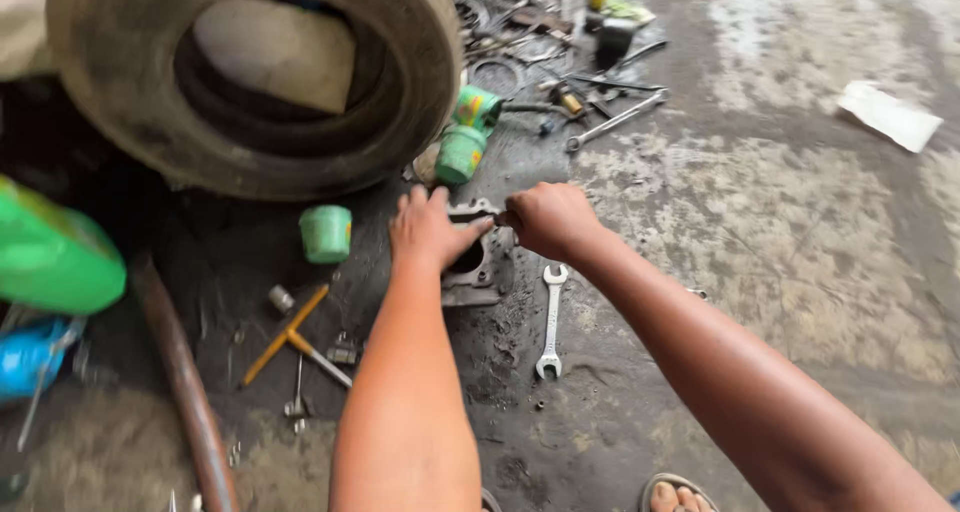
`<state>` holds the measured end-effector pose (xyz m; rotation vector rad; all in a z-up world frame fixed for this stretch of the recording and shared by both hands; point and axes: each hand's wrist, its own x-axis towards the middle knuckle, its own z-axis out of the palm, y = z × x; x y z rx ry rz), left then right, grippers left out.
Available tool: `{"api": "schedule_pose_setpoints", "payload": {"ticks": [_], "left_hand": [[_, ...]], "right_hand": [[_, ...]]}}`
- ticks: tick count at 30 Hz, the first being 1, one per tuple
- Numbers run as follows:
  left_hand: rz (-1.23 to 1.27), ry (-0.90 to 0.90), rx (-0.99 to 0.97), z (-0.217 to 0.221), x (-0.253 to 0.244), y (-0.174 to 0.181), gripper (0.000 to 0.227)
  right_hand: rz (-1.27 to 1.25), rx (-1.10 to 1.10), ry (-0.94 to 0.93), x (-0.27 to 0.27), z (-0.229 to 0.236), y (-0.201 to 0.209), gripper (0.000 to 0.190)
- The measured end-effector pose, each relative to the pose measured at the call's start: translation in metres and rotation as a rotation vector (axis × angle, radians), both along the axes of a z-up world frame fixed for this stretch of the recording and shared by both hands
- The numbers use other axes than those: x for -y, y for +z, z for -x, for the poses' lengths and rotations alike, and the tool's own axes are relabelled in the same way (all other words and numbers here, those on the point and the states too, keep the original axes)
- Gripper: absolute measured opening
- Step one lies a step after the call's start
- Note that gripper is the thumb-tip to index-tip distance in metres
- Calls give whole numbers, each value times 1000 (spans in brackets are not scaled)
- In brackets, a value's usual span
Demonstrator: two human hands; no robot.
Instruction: The person is sitting on the floor of a workshop, using a wrench to tighten bolts on a metal engine cylinder head. They hold the part steady with one hand while turning the wrench with the other, working on the bolt holes around the central opening.
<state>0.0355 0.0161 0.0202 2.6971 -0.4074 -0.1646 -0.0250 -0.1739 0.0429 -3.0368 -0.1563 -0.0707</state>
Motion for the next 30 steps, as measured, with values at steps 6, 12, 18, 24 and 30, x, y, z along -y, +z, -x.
{"api": "schedule_pose_setpoints", "payload": {"ticks": [6, 12, 18, 24, 30], "left_hand": [[198, 309, 52, 17, 16, -7, 97], [186, 529, 6, 32, 31, 2, 96], [231, 450, 83, 25, 24, -9, 114], [133, 279, 58, 21, 22, -10, 102], [138, 274, 15, 18, 23, -2, 117]], "right_hand": [[-3, 14, 64, 10, -8, -26, 16], [-14, 12, 168, 16, 1, -26, 15], [-59, 191, 81, 7, 41, -42, 8], [-35, 259, -39, -7, 22, -44, 12], [-53, 280, 26, 3, 69, -47, 22]]}}
